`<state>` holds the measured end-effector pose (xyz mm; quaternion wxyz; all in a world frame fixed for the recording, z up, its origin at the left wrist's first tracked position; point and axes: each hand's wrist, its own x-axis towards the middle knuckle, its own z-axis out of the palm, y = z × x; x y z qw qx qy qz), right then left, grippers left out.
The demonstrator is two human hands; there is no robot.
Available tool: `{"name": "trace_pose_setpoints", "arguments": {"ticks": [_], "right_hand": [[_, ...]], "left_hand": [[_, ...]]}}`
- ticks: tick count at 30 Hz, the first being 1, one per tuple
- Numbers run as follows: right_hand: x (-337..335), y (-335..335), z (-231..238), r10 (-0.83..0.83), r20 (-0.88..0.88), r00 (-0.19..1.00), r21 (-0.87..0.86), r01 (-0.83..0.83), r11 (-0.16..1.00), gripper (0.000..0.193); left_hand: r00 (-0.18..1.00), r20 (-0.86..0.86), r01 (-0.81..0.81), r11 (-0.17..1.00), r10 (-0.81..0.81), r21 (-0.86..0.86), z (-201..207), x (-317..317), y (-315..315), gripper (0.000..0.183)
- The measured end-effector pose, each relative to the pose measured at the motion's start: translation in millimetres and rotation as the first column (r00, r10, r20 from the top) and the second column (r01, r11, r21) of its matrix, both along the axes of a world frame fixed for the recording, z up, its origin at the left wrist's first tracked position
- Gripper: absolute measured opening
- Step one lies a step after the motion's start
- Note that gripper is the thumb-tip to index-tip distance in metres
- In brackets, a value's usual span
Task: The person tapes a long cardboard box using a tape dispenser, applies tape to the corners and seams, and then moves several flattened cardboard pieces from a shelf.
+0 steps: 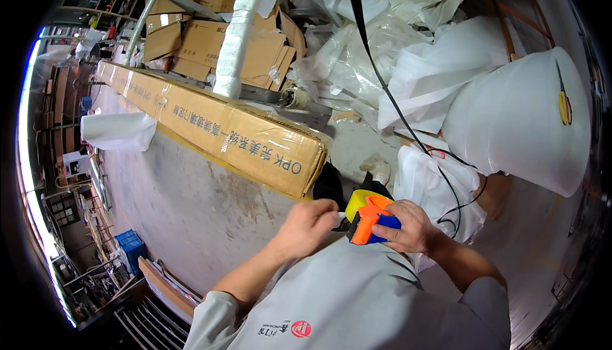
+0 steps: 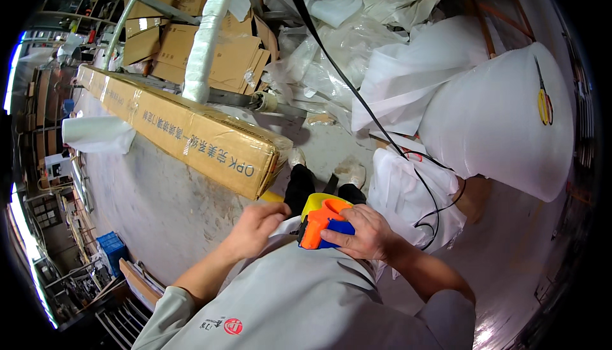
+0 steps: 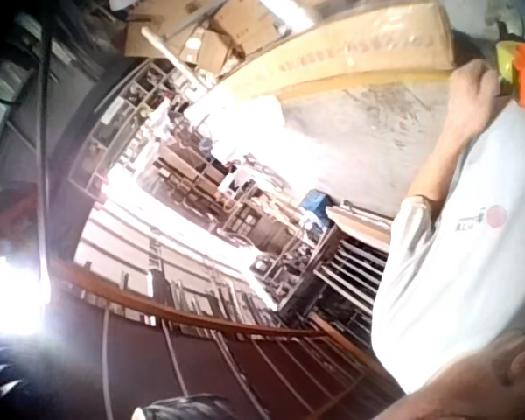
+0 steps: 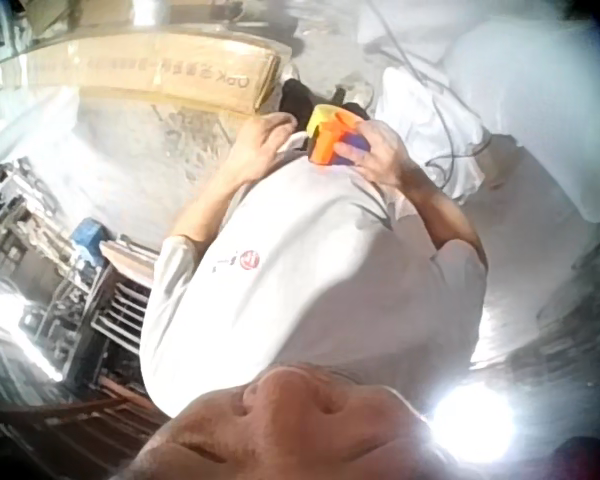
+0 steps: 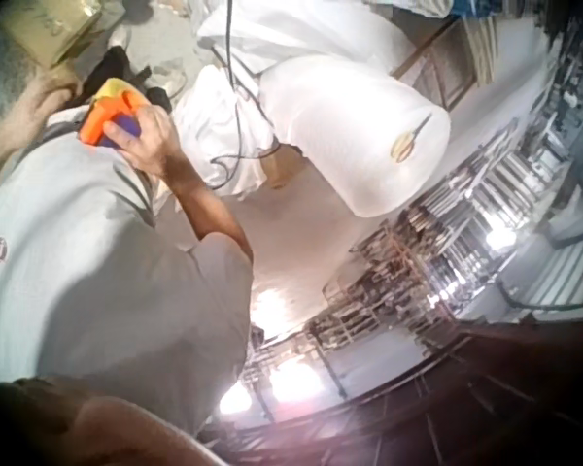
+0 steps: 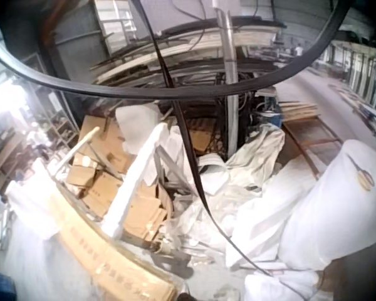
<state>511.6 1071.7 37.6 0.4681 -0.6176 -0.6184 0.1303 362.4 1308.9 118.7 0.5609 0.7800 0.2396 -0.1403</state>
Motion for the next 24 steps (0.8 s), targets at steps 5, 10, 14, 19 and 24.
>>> {"name": "trace_pose_setpoints", "arguments": {"ticks": [5, 10, 14, 19, 24], "right_hand": [[0.9, 5.5, -0.3, 0.023, 0.007, 1.0, -0.012, -0.023, 1.0, 0.073], [-2.5, 11.5, 1.3, 0.022, -0.028, 0.999, 0.02, -0.021, 1.0, 0.075], [-2.8, 19.1, 4.5, 0.041, -0.045, 0.998, 0.018, -0.04, 0.999, 0.076], [-2.7, 21.7, 11.8, 0.048, 0.032, 0.998, -0.186, -0.042, 0.982, 0.07], [-14.2, 43.1, 28.9, 0.031, 0.123, 0.992, -0.351, 0.015, 0.936, 0.069]], "left_hand": [[0.986, -0.05, -0.164, 0.946, 0.156, -0.28, -13.7, -8.9, -24.6, 0.011], [0.966, 0.234, -0.078, 0.989, 0.107, -0.128, -7.5, -13.3, -15.9, 0.009], [0.923, 0.357, -0.131, 0.99, 0.144, -0.059, 31.4, -24.3, 22.2, 0.006], [0.615, 0.542, -0.534, 0.808, 0.574, -0.25, 65.3, -74.8, 132.2, 0.011], [0.619, 0.489, -0.642, 0.755, 0.614, -0.136, 37.9, -87.0, 184.9, 0.021]]}}
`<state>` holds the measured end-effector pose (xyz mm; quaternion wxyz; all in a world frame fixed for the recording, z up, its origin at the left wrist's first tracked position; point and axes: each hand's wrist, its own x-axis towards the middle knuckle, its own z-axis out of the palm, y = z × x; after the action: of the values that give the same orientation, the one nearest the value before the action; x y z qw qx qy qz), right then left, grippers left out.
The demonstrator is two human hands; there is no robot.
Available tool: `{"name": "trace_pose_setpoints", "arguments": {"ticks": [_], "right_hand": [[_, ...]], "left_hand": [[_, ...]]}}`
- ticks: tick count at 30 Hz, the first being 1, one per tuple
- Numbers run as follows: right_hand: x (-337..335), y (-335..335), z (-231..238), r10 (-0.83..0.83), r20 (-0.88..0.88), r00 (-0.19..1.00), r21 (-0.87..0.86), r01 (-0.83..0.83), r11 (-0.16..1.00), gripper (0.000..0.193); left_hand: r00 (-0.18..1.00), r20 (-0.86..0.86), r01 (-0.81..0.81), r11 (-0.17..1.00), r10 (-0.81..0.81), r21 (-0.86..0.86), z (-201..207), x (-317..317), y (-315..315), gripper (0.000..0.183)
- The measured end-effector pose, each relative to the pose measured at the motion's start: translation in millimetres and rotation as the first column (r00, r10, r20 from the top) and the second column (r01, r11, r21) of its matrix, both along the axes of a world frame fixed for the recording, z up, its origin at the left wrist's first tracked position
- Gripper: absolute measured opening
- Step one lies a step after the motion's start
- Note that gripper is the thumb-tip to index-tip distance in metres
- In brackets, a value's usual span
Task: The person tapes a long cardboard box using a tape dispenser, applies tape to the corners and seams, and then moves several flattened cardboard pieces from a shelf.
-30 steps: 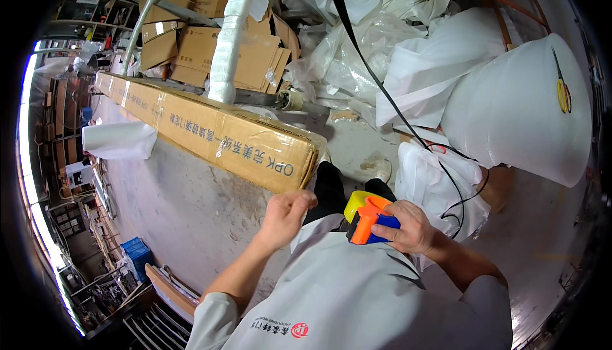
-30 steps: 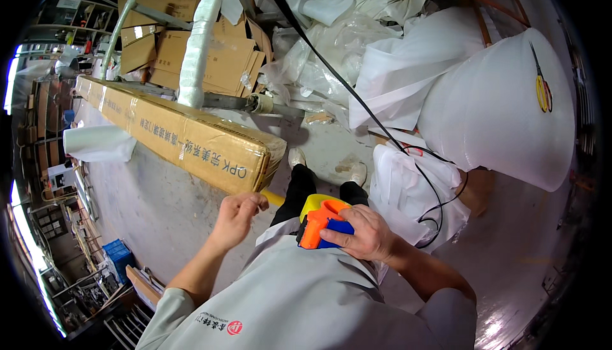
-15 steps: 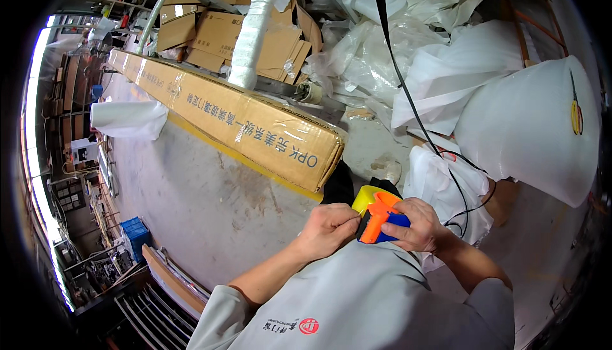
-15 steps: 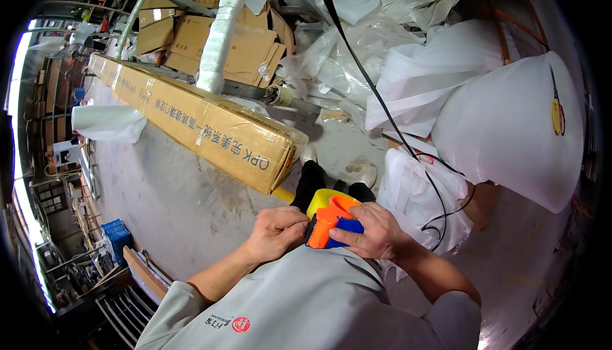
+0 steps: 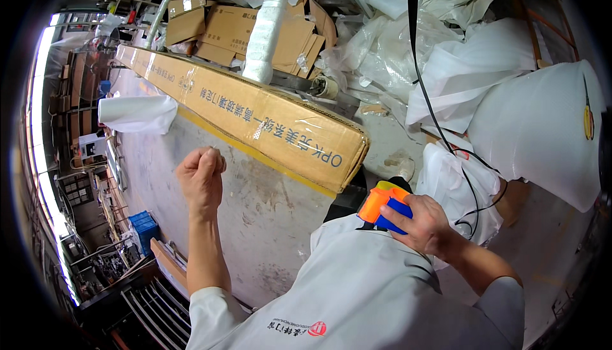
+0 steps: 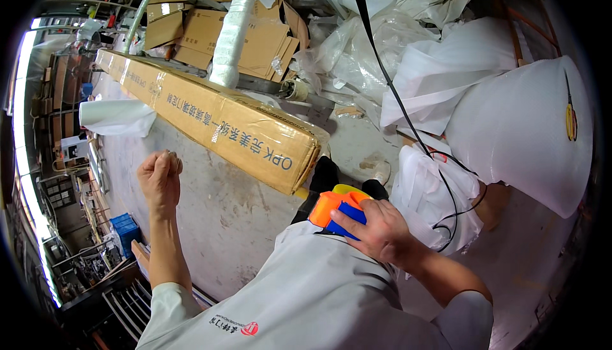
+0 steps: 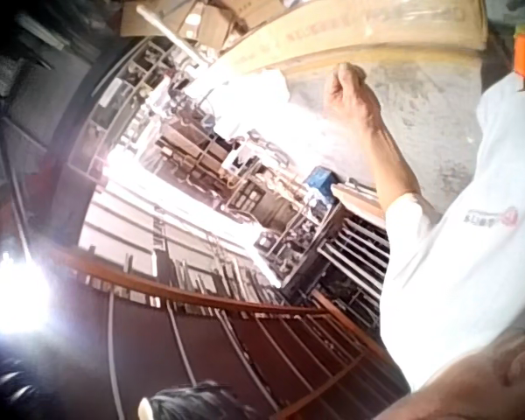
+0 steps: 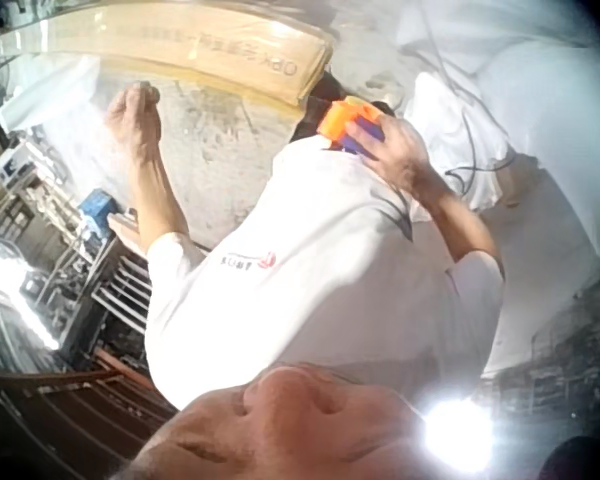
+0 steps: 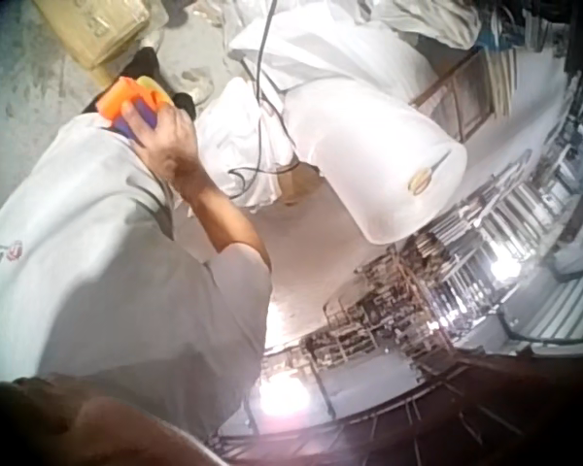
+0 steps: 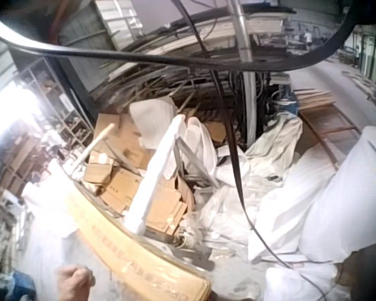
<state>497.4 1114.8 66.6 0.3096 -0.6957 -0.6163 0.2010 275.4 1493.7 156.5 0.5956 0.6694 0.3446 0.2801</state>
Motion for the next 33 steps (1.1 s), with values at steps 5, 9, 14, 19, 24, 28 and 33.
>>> {"name": "trace_pose_setpoints", "arguments": {"ticks": [5, 9, 14, 19, 24, 28, 33], "right_hand": [[-11.3, 15.8, 4.0, -0.061, -0.002, 0.998, -0.078, 0.061, 0.995, 0.07], [-20.4, 31.7, -2.0, -0.056, 0.005, 0.998, -0.144, 0.057, 0.988, 0.069], [-19.0, 34.6, 1.5, -0.033, -0.001, 0.999, -0.185, 0.032, 0.982, 0.071], [-19.5, 36.3, -4.0, -0.048, -0.004, 0.999, -0.145, 0.047, 0.988, 0.072], [-27.2, 32.1, -14.6, -0.041, -0.02, 0.999, -0.147, 0.037, 0.988, 0.072], [-26.8, 32.2, -11.8, -0.049, 0.025, 0.998, -0.143, 0.052, 0.988, 0.072], [-29.1, 32.3, -19.3, -0.067, 0.029, 0.997, -0.081, 0.069, 0.994, 0.074]], "left_hand": [[0.931, -0.363, 0.25, 0.65, 0.042, 0.717, -28.3, 21.1, 33.8, 0.01], [0.88, -0.475, 0.443, 0.347, 0.008, 0.826, -78.8, 22.5, 53.9, 0.017], [0.85, -0.526, 0.497, 0.3, 0.02, 0.814, -88.5, 16.4, 61.1, 0.012], [0.846, -0.408, 0.3, 0.325, 0.344, 0.897, -74.7, 5.8, 89.9, 0.044], [0.809, -0.586, 0.524, 0.393, 0.048, 0.756, -63.4, 85.9, 9.8, 0.046], [0.765, -0.623, 0.551, 0.334, 0.164, 0.765, -88.5, 76.3, 79.8, 0.038], [0.6, -0.603, 0.506, 0.334, 0.525, 0.795, -76.4, 56.2, 127.8, 0.052]]}}
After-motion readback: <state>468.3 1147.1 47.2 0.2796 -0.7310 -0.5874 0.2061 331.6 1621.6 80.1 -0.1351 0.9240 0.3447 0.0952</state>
